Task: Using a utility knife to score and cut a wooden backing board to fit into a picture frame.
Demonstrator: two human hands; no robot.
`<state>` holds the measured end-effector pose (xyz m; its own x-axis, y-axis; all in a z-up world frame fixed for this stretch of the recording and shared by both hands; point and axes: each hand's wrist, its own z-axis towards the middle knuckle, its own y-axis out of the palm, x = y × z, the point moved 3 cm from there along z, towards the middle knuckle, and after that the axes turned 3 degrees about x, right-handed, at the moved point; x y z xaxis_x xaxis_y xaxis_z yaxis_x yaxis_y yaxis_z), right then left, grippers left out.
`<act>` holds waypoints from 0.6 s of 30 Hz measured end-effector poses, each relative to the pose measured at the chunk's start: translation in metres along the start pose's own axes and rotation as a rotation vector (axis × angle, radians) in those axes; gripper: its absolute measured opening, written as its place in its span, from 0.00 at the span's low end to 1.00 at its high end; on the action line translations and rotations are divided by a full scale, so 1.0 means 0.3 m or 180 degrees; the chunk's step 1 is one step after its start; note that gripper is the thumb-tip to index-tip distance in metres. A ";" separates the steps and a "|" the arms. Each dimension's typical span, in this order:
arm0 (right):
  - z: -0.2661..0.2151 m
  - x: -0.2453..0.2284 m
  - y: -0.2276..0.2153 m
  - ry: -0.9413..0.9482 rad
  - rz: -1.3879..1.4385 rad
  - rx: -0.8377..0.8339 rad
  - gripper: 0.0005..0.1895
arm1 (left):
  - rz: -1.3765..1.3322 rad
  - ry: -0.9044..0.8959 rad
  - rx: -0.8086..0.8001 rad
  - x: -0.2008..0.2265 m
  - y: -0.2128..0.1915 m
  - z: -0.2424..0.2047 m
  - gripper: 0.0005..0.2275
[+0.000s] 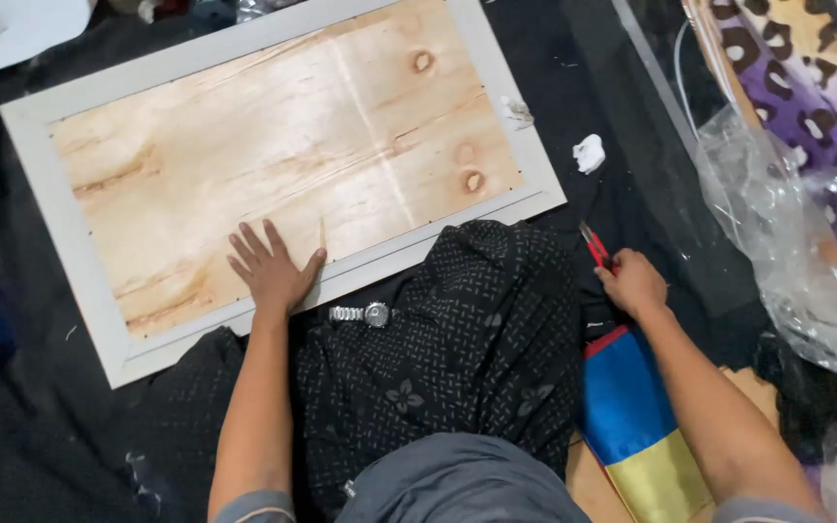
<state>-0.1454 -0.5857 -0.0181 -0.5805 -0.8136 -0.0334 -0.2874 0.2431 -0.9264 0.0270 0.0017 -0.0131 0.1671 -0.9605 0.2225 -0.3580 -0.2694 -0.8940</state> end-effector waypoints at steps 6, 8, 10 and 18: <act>0.019 0.082 0.067 0.0080 0.0521 0.0607 0.26 | -0.0026 0.0033 0.0136 -0.007 -0.025 -0.015 0.51; 0.004 0.007 -0.019 -0.0147 0.0754 0.0998 0.25 | 0.0056 0.0040 0.0120 -0.041 0.013 0.019 0.51; 0.035 -0.039 -0.076 -0.0345 0.0992 0.1391 0.25 | 0.0133 0.0074 0.0090 -0.059 0.040 0.037 0.52; 0.173 -0.509 -0.338 -0.1270 0.1786 0.1796 0.20 | 0.0352 0.0124 0.0114 -0.054 0.053 0.046 0.50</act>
<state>0.0118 -0.5134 0.0614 -0.1840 -0.8018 -0.5685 0.4388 0.4506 -0.7775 0.0311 0.0137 -0.0362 0.0924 -0.9864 0.1359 -0.3392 -0.1595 -0.9271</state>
